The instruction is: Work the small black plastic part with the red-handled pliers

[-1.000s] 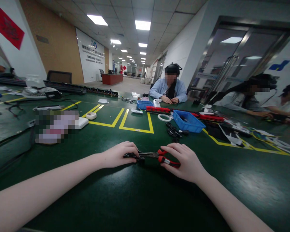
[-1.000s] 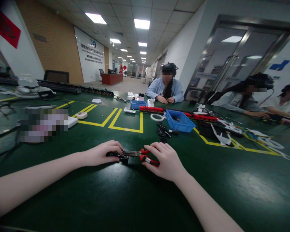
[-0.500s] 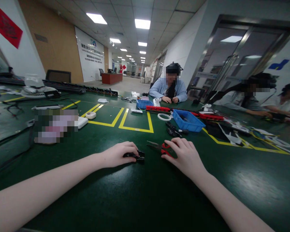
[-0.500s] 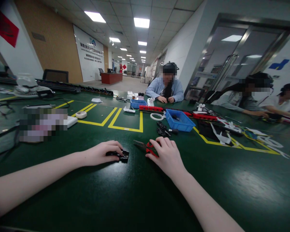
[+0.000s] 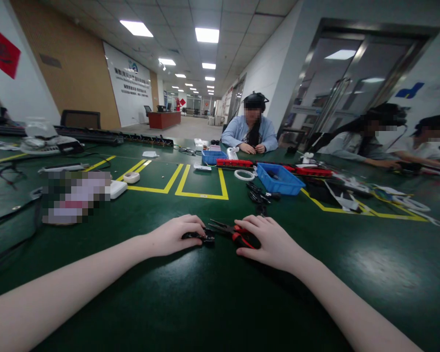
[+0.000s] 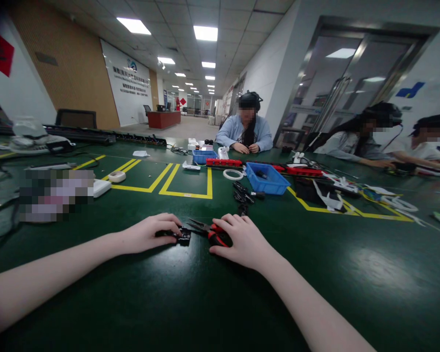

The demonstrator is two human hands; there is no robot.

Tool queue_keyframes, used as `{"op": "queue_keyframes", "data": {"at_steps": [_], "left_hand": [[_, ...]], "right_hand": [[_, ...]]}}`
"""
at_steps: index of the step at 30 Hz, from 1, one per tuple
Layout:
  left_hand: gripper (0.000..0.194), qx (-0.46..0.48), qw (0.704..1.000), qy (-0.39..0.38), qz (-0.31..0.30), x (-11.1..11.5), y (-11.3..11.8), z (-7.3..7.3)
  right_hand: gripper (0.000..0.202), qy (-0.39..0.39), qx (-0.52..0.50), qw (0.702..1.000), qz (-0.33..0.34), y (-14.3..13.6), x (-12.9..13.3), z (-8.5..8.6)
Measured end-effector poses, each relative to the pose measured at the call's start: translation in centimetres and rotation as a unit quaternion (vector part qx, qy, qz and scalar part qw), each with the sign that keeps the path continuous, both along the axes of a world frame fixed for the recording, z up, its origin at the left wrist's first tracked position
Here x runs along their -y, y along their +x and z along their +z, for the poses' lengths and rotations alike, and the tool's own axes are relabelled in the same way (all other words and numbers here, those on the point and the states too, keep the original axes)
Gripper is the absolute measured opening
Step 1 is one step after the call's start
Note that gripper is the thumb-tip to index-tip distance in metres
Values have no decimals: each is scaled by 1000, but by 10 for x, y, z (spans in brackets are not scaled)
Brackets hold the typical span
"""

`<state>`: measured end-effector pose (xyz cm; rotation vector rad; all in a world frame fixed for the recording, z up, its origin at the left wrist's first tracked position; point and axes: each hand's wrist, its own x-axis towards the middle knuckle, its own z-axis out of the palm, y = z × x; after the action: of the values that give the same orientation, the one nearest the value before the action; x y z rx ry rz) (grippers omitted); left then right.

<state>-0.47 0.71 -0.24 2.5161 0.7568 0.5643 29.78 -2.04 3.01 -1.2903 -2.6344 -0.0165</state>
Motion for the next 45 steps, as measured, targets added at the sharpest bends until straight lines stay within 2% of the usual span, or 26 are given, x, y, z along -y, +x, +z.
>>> {"op": "queue_keyframes", "data": {"at_steps": [4,7,13,17,20,23,29,36,45], "left_hand": [[15,2,1000,-4,-3,0,0,0],[15,-3,1000,0,-1,1,0,1],[16,2,1000,5,4,1,0,0],[16,12,1000,6,11,0,0,-1],[16,26,999,12,22,1,0,-1],[16,18,999,24,32,0,0,-1],[18,-11,997,46,54,0,-2,-4],[15,-28,996,53,67,1,-3,-3],[15,-28,997,40,61,0,-2,0]], "right_hand": [[77,-62,12,997,-43,13,0,3],[68,-74,14,996,-51,15,3,4],[52,-1,11,999,-41,0,9,-1],[42,1,9,998,-58,-11,10,-3],[34,0,-28,996,-88,-14,9,-5],[34,18,-67,992,-108,-12,5,-9],[32,49,-121,989,-74,-5,-1,-15],[44,49,-164,985,-1,-7,2,-18],[48,30,-180,983,20,4,-1,-23]]}}
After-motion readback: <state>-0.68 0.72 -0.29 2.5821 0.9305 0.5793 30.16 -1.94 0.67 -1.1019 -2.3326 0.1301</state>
